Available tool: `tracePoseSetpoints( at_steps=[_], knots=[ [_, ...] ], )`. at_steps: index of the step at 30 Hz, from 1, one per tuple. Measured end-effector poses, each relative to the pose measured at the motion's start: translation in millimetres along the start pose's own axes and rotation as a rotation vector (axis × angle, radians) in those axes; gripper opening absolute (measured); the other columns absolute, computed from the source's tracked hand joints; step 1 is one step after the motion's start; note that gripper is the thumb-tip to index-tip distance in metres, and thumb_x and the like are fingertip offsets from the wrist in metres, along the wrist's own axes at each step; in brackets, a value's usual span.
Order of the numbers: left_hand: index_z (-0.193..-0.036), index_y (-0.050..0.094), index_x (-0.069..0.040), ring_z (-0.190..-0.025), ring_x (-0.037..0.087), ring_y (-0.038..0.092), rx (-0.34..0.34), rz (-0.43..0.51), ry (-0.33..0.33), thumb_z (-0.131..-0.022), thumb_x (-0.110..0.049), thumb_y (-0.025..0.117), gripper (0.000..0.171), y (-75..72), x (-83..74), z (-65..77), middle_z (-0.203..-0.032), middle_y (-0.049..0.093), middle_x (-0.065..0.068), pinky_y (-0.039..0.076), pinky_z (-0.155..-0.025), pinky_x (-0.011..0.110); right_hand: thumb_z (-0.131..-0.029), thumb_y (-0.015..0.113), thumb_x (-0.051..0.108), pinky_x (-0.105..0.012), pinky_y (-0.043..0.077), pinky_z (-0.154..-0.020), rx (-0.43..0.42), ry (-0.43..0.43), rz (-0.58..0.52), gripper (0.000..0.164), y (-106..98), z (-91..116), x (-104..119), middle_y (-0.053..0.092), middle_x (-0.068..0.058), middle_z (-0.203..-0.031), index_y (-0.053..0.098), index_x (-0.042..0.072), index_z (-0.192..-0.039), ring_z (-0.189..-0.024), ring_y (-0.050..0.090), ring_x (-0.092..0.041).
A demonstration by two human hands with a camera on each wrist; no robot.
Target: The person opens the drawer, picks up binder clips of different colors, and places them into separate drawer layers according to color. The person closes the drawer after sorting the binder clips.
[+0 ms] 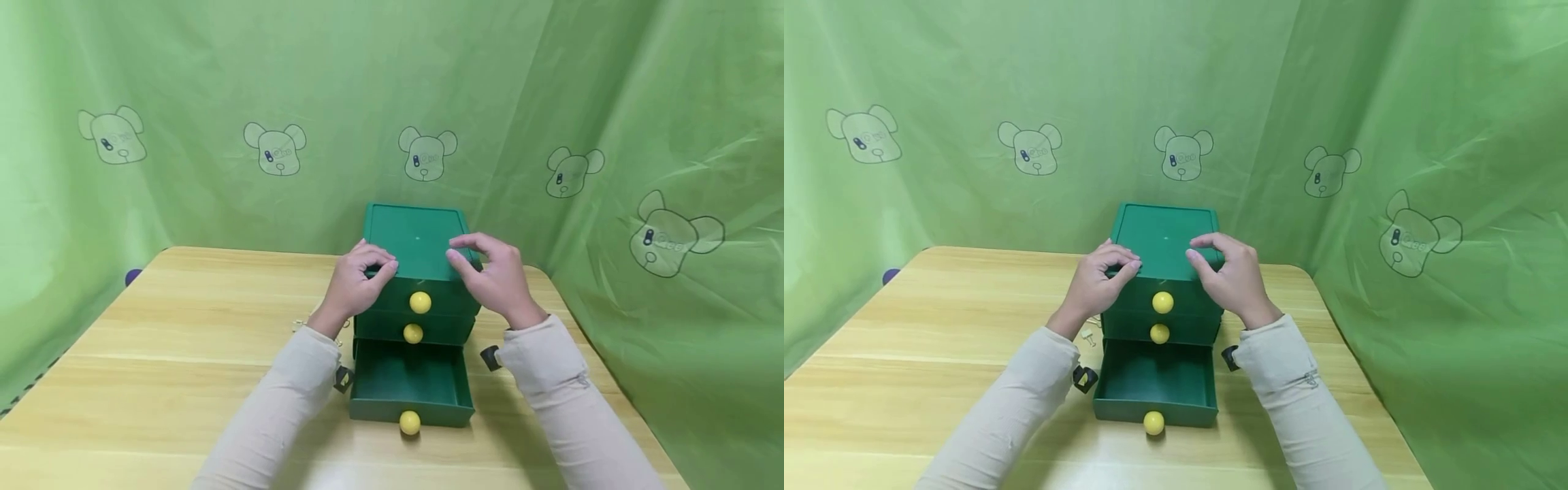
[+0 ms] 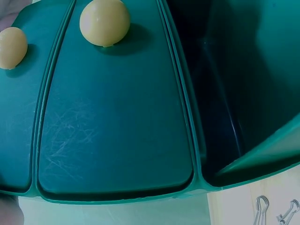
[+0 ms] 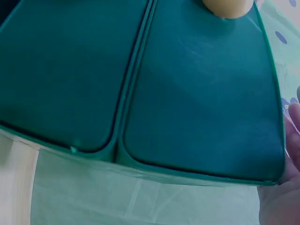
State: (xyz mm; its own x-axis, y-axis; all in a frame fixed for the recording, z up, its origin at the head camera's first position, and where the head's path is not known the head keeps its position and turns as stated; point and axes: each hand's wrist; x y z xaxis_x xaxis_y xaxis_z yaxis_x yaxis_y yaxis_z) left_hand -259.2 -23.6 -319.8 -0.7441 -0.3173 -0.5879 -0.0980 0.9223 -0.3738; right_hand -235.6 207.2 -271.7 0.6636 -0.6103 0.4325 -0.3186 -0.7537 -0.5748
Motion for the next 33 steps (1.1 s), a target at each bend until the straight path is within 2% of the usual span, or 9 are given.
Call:
tracePoseSetpoints(
  at_steps=[3, 6, 11, 21, 26, 29, 33],
  knots=[
    [-0.078, 0.069, -0.007, -0.092, 0.011, 0.059, -0.002, 0.000, 0.001, -0.088, -0.019, 0.058, 0.019, 1.8, 0.4, 0.3, -0.092, 0.067, 0.001, 0.020, -0.107, 0.029, -0.087, 0.061, 0.023, -0.043, 0.044, -0.087, 0.067, 0.025, 0.019, 0.023, 3.9, 2.7, -3.9, 0.066, -0.006, -0.102, 0.067, 0.005, -0.099, -0.100, 0.058, -0.023],
    [-0.078, 0.069, -0.007, -0.093, 0.011, 0.059, 0.004, -0.001, 0.000, -0.088, -0.020, 0.058, 0.019, 3.3, 0.5, 0.7, -0.092, 0.067, 0.001, 0.020, -0.107, 0.030, -0.087, 0.061, 0.022, -0.042, 0.045, -0.086, 0.085, 0.015, 0.035, 0.019, 9.9, 9.0, -9.4, 0.067, -0.006, -0.101, 0.069, 0.006, -0.095, -0.098, 0.060, -0.023],
    [-0.078, 0.068, -0.007, -0.093, 0.011, 0.058, 0.000, 0.001, -0.005, -0.087, -0.019, 0.059, 0.018, 3.0, 0.1, 0.0, -0.092, 0.066, 0.001, 0.020, -0.107, 0.029, -0.085, 0.061, 0.019, -0.041, 0.043, -0.091, 0.012, -0.017, 0.046, 0.017, 19.0, 14.2, -14.9, 0.068, -0.007, -0.095, 0.072, 0.006, -0.086, -0.094, 0.062, -0.023],
    [-0.077, 0.069, -0.006, -0.094, 0.014, 0.058, -0.034, -0.010, 0.021, -0.087, -0.017, 0.059, 0.018, 2.9, 1.8, 3.6, -0.091, 0.067, 0.003, 0.022, -0.107, 0.035, -0.084, 0.063, 0.020, -0.038, 0.038, -0.097, -0.043, 0.045, 0.004, 0.018, 26.8, 16.5, -12.1, 0.069, -0.008, -0.091, 0.071, 0.004, -0.083, -0.093, 0.063, -0.022],
    [-0.083, 0.069, -0.006, -0.098, 0.015, 0.057, -0.031, -0.013, 0.013, -0.087, -0.018, 0.059, 0.016, 0.5, 2.6, 5.1, -0.093, 0.066, 0.003, 0.022, -0.107, 0.034, -0.084, 0.064, 0.019, -0.037, 0.038, -0.097, -0.071, 0.053, -0.010, 0.018, 31.1, 15.9, -12.3, 0.069, -0.009, -0.089, 0.071, 0.003, -0.080, -0.090, 0.064, -0.022],
    [-0.090, 0.068, -0.006, -0.105, 0.015, 0.055, -0.019, 0.003, -0.011, -0.087, -0.020, 0.059, 0.017, -1.4, 1.1, 3.7, -0.100, 0.065, 0.003, 0.022, -0.107, 0.032, -0.084, 0.064, 0.019, -0.037, 0.038, -0.098, -0.081, 0.055, -0.015, 0.018, 30.4, 15.0, -12.9, 0.069, -0.009, -0.089, 0.071, 0.003, -0.079, -0.090, 0.064, -0.022],
    [-0.103, 0.065, -0.006, -0.114, 0.014, 0.049, -0.030, 0.042, -0.101, -0.088, -0.026, 0.059, 0.025, -6.5, -3.7, 3.9, -0.116, 0.060, 0.004, 0.030, -0.103, 0.032, -0.084, 0.063, 0.020, -0.036, 0.037, -0.098, -0.088, 0.062, -0.006, 0.019, 27.3, 14.8, -14.7, 0.069, -0.008, -0.088, 0.070, 0.003, -0.078, -0.089, 0.064, -0.022]
  ],
)
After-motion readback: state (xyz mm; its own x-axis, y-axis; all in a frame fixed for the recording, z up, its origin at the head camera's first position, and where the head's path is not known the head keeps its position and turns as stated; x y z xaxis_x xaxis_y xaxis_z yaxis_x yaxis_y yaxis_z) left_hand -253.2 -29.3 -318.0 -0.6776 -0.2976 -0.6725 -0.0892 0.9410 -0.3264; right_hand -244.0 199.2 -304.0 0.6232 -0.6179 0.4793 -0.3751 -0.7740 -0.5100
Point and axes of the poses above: each hand's wrist, its own z-axis away from the middle knuckle, its own y-axis out of the palm, x = y × z
